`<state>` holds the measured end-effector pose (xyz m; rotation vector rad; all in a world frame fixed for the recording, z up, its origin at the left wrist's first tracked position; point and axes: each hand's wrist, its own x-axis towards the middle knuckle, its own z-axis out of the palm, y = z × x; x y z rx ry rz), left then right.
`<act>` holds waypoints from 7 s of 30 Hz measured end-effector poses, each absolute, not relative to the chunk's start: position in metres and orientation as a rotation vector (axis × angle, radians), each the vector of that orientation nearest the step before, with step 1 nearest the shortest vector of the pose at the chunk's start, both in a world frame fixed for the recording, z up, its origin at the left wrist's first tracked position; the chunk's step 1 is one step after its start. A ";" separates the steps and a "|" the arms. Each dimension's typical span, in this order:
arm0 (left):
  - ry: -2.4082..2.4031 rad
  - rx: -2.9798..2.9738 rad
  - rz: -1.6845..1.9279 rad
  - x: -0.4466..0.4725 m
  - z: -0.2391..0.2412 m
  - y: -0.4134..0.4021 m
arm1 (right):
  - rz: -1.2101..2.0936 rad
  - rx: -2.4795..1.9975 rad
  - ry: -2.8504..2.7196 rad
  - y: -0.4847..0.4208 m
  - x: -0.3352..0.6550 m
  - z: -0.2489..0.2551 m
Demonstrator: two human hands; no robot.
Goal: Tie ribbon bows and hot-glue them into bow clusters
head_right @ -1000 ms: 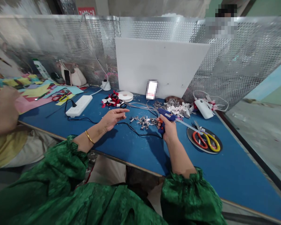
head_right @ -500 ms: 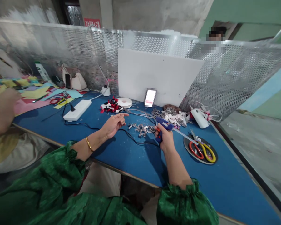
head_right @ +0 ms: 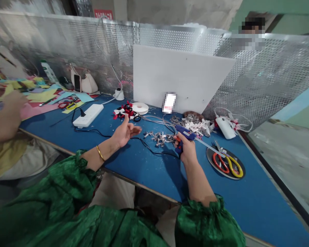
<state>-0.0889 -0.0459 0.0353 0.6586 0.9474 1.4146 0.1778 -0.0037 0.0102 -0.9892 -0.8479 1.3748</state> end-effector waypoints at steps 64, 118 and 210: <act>1.619 1.285 1.841 -0.146 0.041 -0.042 | 1.417 -0.945 -0.841 -0.001 0.180 0.011; 1.161 1.206 1.093 -0.058 0.032 -0.018 | 1.140 -1.293 -1.432 -0.064 0.146 0.029; 1.271 1.428 1.103 -0.057 0.036 -0.022 | 0.811 -1.395 -1.702 -0.074 0.143 0.029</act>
